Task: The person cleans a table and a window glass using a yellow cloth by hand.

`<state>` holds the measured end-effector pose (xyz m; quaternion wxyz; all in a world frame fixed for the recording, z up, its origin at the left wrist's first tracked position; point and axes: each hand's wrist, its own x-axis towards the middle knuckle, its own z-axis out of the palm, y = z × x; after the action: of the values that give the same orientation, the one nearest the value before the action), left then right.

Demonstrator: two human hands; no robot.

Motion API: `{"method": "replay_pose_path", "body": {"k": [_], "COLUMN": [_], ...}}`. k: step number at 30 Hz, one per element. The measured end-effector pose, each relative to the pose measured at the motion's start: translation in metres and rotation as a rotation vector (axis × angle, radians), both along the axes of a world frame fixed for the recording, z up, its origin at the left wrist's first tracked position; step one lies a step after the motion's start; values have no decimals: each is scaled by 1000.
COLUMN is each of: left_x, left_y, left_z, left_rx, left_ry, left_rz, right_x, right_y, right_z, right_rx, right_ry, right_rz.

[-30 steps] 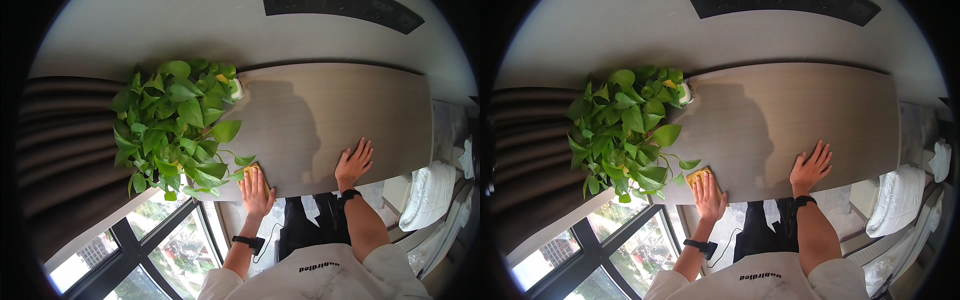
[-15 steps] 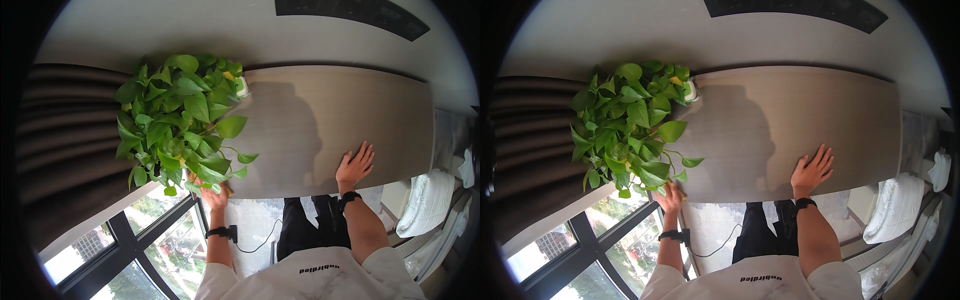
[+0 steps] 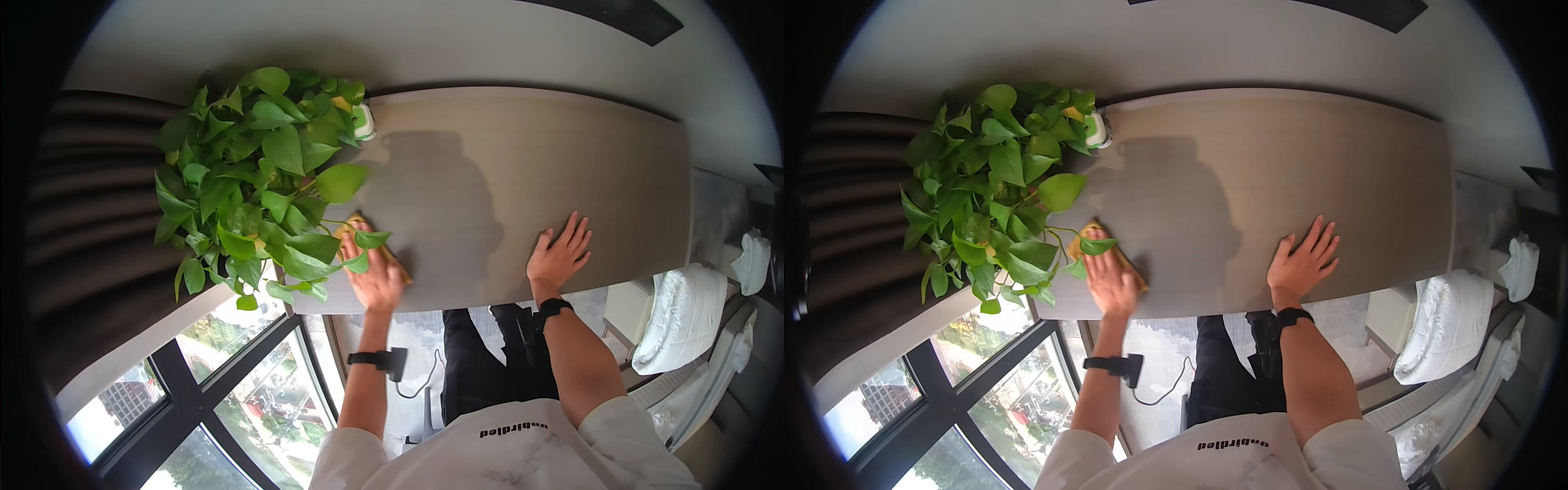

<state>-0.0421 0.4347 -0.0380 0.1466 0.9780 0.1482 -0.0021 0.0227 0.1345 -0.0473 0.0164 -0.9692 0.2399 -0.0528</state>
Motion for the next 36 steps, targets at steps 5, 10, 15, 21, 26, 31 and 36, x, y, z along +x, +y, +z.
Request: {"method": "replay_pose_path", "body": {"k": [5,10,15,21,26,31,36], "left_x": [-7,-14,-26,-150,-261,-331,-323], "left_y": [-122,-202,-205,-121,-119,-161,-186], "left_z": [21,27,43,70,112,108,121], "left_rx": [-108,-149,-380,-374,-282,-264,-313], "left_ry": [150,179,79,-68,-213,-332,-466], "left_rz": [-169,-465,-452,-130,325,644,772], "right_x": [0,-3,-6,-15,-12,-2,-2], "right_y": [2,1,-22,-24,-20,-39,-29], "right_z": [1,5,0,24,31,20,46], "right_rx": [15,115,211,404,560,645,1047], "right_ry": [-32,-40,-98,-342,-231,8,246], "right_rz": [19,23,84,601,770,944,1102]}}
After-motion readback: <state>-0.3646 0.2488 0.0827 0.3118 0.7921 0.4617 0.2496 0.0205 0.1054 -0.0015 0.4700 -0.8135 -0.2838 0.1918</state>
